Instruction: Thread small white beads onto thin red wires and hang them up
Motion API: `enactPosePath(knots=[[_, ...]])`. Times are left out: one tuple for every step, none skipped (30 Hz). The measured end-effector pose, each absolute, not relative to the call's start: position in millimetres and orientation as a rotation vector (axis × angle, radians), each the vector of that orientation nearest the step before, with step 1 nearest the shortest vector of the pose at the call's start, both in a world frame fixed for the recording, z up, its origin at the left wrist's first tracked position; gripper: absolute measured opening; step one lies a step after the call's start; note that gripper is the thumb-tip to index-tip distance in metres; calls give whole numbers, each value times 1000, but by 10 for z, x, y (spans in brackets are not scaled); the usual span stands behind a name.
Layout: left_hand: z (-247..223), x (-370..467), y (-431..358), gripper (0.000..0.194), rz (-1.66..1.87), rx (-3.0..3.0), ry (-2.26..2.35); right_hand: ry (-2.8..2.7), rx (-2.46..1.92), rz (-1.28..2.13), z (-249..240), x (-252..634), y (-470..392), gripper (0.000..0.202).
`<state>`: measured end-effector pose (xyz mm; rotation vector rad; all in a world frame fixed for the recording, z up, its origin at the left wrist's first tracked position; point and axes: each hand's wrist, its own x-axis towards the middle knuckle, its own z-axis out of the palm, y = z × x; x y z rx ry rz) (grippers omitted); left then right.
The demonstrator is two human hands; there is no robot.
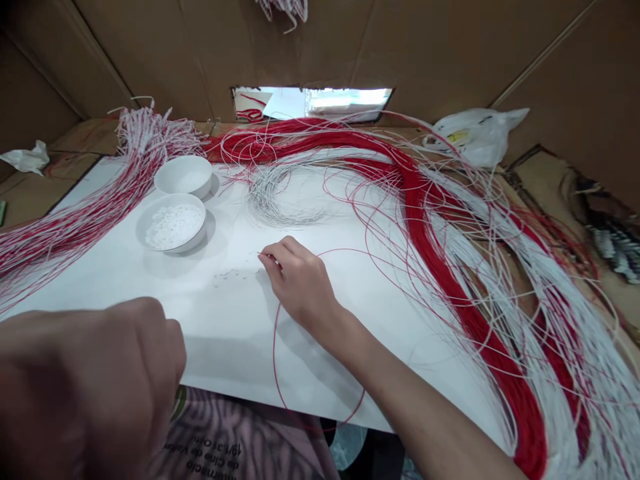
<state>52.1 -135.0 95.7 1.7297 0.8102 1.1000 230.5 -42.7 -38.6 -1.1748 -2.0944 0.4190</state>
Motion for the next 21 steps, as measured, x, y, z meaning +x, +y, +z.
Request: enactPosePath(knots=[[933, 517, -1295, 29, 1122, 1710, 800, -2096, -1184, 425, -387, 2304, -427, 15], [876, 487, -1247, 27, 1061, 1747, 746, -2097, -1195, 428, -389, 2304, -428, 16], [788, 439, -1204, 26, 985, 1768, 786, -2098, -1205, 431, -391, 2304, -427, 16], [677, 380, -1167, 23, 997, 1751, 886, -2101, -1216, 435, -394, 2304, -426, 16], [549, 318, -1133, 25, 1014, 1732, 952, -2101, -1232, 439, -399, 2304, -423, 16], [412, 258, -1104, 28, 1021, 1705, 988, -2100, -1251, 444, -405, 2304, -419, 16], [275, 206, -1079, 30, 1018, 1678, 1024, -2098, -1273, 449, -412, 2304, -415, 16], [146, 163, -1055, 31, 987, 1664, 1084, -2093, -1297, 453, -419, 2304, -410, 15], [31, 130, -1032, 33, 946, 1670, 1148, -2086, -1318, 454, -426, 2304, -405, 15], [-66, 109, -1008, 36, 870, 1678, 1218, -2078, -1333, 451, -431, 2304, -401, 15], [-143, 98, -982, 38, 788, 1690, 1279, -2073, -1340, 449, -433, 2304, -399, 14], [-198, 99, -952, 39, 748, 1699, 1320, -2068, -1343, 449, -432, 2305, -398, 14], [-234, 111, -920, 40, 710, 1702, 1344, -2062, -1343, 450, -428, 2306, -398, 14], [-254, 131, -886, 41, 691, 1701, 1353, -2058, -1342, 450, -421, 2307, -399, 14], [-261, 159, -851, 41, 683, 1697, 1353, -2054, -1342, 449, -413, 2309, -400, 13], [-258, 192, -818, 42, 674, 1691, 1348, -2051, -1342, 446, -405, 2311, -402, 13], [-250, 226, -788, 42, 666, 1683, 1340, -2050, -1344, 443, -397, 2313, -403, 14], [-240, 261, -762, 42, 655, 1672, 1332, -2050, -1348, 440, -391, 2316, -404, 14], [-230, 293, -741, 42, 645, 1662, 1326, -2049, -1352, 439, -386, 2319, -404, 14], [-223, 320, -724, 42, 638, 1653, 1319, -2049, -1354, 440, -385, 2321, -405, 15], [-219, 343, -711, 42, 635, 1644, 1311, -2048, -1356, 441, -384, 2324, -406, 15]])
